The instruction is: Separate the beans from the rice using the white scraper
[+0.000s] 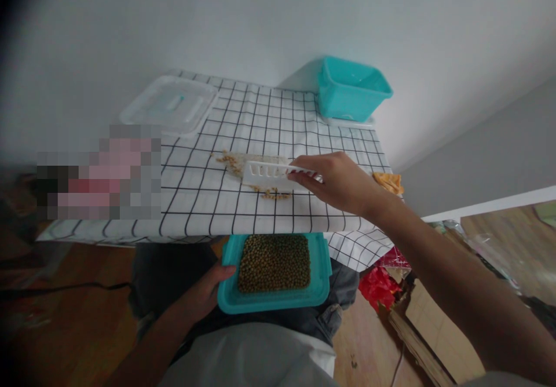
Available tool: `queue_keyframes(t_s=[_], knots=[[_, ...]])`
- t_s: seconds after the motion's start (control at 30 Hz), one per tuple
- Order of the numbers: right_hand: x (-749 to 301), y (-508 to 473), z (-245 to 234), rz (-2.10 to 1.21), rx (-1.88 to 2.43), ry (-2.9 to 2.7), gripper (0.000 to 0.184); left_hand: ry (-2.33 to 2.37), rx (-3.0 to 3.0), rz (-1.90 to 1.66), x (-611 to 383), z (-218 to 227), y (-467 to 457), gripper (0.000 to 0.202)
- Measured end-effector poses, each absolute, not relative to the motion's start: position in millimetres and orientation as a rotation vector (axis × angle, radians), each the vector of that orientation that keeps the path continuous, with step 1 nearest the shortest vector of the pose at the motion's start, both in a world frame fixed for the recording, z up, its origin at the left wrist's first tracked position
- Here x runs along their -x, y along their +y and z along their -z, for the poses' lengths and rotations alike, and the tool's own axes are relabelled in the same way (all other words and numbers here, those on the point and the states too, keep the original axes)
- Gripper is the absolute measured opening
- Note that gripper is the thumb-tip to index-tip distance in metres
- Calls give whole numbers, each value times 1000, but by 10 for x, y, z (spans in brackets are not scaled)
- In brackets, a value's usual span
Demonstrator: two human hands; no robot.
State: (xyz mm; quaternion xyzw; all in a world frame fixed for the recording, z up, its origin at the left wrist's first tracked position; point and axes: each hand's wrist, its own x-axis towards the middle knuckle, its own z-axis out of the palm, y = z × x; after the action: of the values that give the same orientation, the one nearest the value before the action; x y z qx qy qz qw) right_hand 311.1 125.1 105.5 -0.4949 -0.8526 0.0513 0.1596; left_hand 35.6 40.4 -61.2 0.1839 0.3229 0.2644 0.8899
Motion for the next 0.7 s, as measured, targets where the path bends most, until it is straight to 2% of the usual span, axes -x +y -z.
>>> queue_keyframes(t_s=[0.33,0.7], knots=[[-3223,1133,-1051,-227,1414,-2486,24,671,-412,-549,-382,584,384,43],[-3265,972,-1050,-227,1420,-2514,24,626,-407,-554,-403,617,401,50]])
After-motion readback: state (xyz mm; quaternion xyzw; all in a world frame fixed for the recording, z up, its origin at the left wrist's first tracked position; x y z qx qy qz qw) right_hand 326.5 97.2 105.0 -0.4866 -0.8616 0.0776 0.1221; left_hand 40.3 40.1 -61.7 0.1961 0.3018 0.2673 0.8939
